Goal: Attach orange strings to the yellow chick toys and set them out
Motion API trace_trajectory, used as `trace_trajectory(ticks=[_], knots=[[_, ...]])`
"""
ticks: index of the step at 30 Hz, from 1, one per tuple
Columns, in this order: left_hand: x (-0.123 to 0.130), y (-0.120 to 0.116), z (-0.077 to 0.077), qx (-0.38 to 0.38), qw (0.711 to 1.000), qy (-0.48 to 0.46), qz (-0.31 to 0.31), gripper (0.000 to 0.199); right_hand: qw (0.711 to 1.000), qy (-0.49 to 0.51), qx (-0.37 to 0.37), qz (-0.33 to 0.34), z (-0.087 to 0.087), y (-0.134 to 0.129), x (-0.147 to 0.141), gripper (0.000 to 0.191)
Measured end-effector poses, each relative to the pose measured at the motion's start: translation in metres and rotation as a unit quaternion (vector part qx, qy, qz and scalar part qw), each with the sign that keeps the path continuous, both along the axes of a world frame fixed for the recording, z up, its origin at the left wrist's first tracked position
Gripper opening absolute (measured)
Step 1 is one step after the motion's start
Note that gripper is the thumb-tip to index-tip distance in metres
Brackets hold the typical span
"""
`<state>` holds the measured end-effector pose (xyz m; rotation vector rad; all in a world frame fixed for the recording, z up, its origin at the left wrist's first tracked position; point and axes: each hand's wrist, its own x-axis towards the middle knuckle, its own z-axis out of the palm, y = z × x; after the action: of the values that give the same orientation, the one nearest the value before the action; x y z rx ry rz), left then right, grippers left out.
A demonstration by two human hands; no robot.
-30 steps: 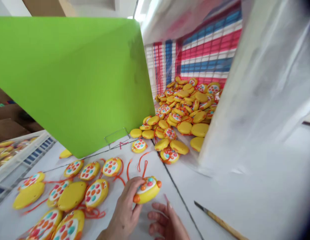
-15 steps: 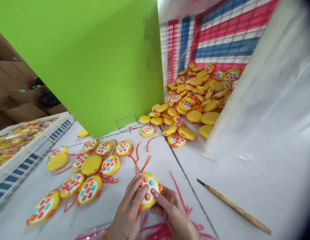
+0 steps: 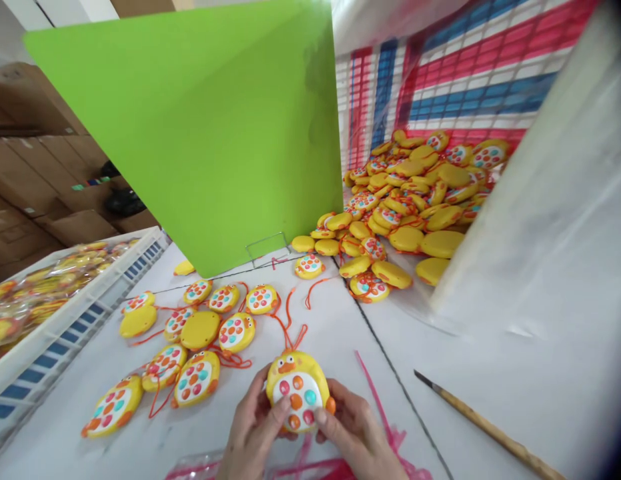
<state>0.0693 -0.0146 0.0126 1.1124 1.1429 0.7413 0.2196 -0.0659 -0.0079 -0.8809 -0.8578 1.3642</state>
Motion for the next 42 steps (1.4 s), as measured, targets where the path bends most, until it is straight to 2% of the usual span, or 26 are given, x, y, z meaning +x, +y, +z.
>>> trace_trajectory(ticks=[4,8,15,20,23,28,32,35,37,38,40,42], knots=[[-0.005,0.002,-0.004,0.015,0.996,-0.032,-0.076,0.06,1.0,0.005,-0.022,-0.005,-0.005,0.002,0.002,0.036],[-0.005,-0.002,-0.006,0.017,0.995,-0.029,-0.098,0.058,0.998,-0.011,-0.055,-0.021,-0.011,0.001,0.002,0.04],[0.004,-0.01,-0.011,0.057,0.994,-0.05,-0.077,0.08,0.995,-0.086,-0.038,-0.045,-0.01,-0.001,-0.002,0.032],[0.004,-0.008,-0.007,0.064,0.99,0.021,-0.121,0.076,0.997,-0.066,-0.035,-0.025,-0.009,0.001,-0.003,0.034],[0.005,-0.01,-0.004,0.069,0.985,0.035,-0.157,0.08,0.994,-0.087,-0.054,-0.043,-0.008,0.0,-0.005,0.034],[0.002,-0.01,-0.007,0.108,0.978,0.095,-0.151,0.074,0.991,-0.089,-0.085,-0.055,-0.006,-0.003,-0.009,0.033],[-0.002,-0.008,-0.005,0.092,0.984,0.032,-0.147,0.076,0.996,-0.052,-0.072,-0.025,-0.003,-0.003,-0.011,0.034],[-0.001,-0.011,-0.003,0.061,0.986,0.011,-0.152,0.077,0.996,-0.041,-0.072,-0.024,-0.009,-0.003,-0.013,0.037],[-0.004,-0.008,-0.001,0.053,0.99,0.022,-0.132,0.077,0.995,-0.034,-0.075,-0.049,-0.018,-0.002,-0.017,0.043],[-0.008,-0.004,-0.001,0.055,0.993,0.037,-0.103,0.077,0.994,-0.029,-0.078,-0.068,-0.023,-0.002,-0.019,0.048],[-0.021,0.014,0.002,0.062,0.995,0.073,0.001,0.077,0.99,-0.023,-0.091,-0.11,-0.033,-0.001,-0.023,0.056],[-0.039,0.039,0.007,0.058,0.987,0.061,0.134,0.071,0.984,-0.026,-0.105,-0.141,-0.042,0.001,-0.028,0.059]])
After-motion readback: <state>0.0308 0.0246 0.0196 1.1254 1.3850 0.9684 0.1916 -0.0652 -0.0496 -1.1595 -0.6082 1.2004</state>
